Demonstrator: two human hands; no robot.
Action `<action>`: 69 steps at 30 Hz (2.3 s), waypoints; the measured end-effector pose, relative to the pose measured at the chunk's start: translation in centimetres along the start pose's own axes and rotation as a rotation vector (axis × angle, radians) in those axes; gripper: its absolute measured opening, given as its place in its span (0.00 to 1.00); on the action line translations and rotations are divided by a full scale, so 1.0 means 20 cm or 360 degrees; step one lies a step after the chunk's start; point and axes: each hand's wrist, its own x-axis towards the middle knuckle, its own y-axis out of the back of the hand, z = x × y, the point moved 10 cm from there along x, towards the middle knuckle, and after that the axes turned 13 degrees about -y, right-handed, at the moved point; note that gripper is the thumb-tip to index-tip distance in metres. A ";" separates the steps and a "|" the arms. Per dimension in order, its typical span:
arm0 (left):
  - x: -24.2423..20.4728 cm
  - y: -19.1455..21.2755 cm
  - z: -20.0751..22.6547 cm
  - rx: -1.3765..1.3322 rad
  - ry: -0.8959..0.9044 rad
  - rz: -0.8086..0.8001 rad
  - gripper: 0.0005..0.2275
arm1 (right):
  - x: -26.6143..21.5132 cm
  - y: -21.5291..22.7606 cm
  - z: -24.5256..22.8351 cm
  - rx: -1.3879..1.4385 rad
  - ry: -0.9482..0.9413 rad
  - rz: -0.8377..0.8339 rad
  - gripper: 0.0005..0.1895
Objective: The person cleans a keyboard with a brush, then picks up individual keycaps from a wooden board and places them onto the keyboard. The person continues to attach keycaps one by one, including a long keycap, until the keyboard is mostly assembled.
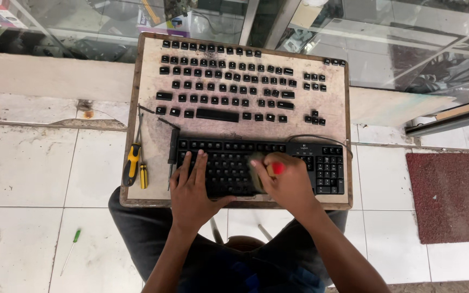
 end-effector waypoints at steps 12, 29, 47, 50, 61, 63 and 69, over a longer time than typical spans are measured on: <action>0.01 -0.02 0.13 0.0055 0.0041 -0.0006 0.49 | -0.02 0.19 0.11 0.0242 -0.0208 -0.0073 0.24; 0.05 -0.27 0.48 -0.0179 -0.0249 -0.0026 0.21 | 0.03 0.32 0.31 0.0038 -0.0143 0.0192 0.17; 0.07 -0.15 0.43 -0.0499 -0.0170 0.0222 0.18 | -0.09 0.04 0.53 0.1146 -0.0737 -0.0184 0.20; 0.06 0.07 0.26 -0.0575 -0.0103 0.0643 0.13 | -0.17 -0.08 0.67 0.1591 -0.0820 -0.0060 0.19; -0.18 0.57 -0.49 0.0345 0.0501 0.0876 0.23 | -0.34 -0.22 0.86 0.1916 -0.0781 0.0174 0.07; -0.18 0.46 -0.60 0.0242 0.0634 0.0648 0.32 | -0.33 -0.18 0.85 0.1878 -0.0682 0.0216 0.07; -0.14 0.44 -0.53 0.0318 0.0568 0.0591 0.28 | -0.33 0.00 0.58 0.0987 -0.0040 0.0159 0.11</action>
